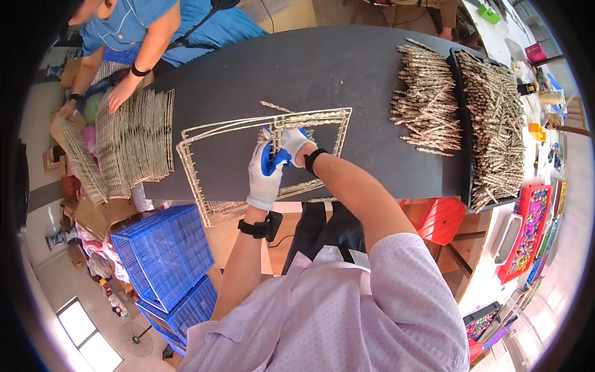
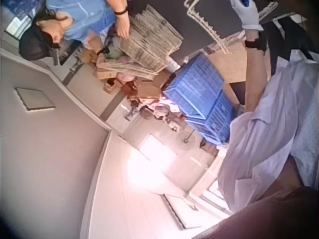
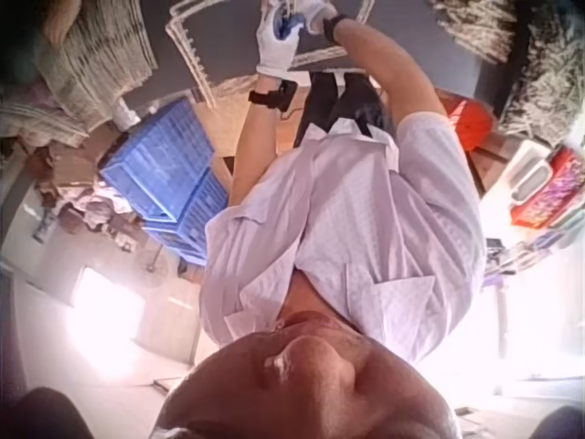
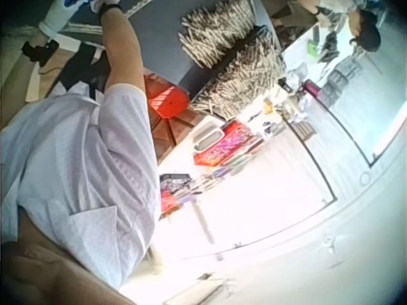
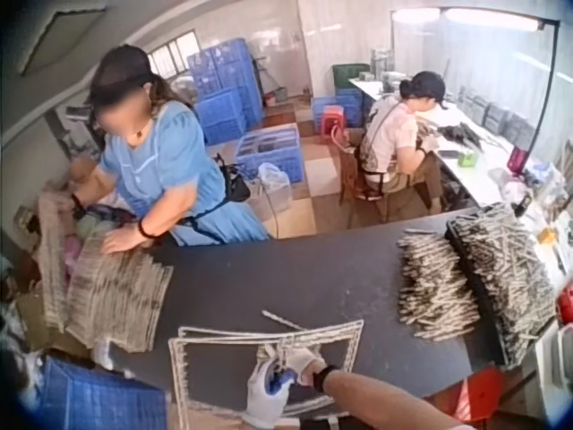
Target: The person assembles rectangular woven trays by inserting thin sticks into a metal frame. They pick up sticks from a pile on the table, align them with the frame, and press them into place. The person works at a table with other workers in the background.
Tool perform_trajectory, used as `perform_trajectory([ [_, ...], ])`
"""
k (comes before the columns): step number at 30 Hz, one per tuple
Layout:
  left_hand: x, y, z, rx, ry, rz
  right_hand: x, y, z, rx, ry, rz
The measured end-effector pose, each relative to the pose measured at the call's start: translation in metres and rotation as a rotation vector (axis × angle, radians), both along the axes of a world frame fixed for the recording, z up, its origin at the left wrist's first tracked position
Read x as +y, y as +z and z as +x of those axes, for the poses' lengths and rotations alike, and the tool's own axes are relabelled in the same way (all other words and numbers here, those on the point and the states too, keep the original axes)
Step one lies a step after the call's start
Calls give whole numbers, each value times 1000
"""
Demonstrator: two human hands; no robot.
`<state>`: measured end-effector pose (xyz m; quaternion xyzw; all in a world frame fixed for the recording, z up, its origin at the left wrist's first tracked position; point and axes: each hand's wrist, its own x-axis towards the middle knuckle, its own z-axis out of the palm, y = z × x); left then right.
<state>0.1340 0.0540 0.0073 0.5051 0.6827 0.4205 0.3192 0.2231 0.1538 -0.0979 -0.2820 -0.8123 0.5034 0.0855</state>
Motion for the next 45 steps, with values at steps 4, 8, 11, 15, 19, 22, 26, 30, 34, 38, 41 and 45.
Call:
perform_trajectory([
  [4, 6, -14, -2, -48, 77, 48, 8, 27, -5, -18, 0, 94],
  [8, 17, -17, -5, -62, 56, 40, 20, 39, -14, 234, -142, -577],
  [11, 23, -12, -7, -39, 54, 38, 29, 38, -17, 47, -105, -528],
  [15, 28, -7, -6, -150, 78, 49, 40, 19, -19, -180, -29, 669],
  [19, 35, -11, -4, -200, 128, 16, 65, -14, -45, -498, 65, 436],
  [22, 39, -15, 7, -302, 78, 0, 47, -30, -14, 64, -117, 36],
  [26, 44, -21, 54, -157, -115, 81, 19, -20, 65, -39, -66, 586],
  [30, 58, -30, 110, -44, -255, 202, -1, 3, 147, -116, -198, 507],
  [34, 72, -35, 161, -246, -359, 115, 1, 8, 212, -42, -323, 132],
  [38, 73, -31, 206, -323, -444, 146, -14, 0, 270, 8, -440, 53],
  [41, 71, -30, 233, -307, -504, 168, -28, 6, 308, -142, -391, 112],
  [45, 70, -32, 257, -431, -511, 50, -35, 33, 342, -709, 18, 721],
])
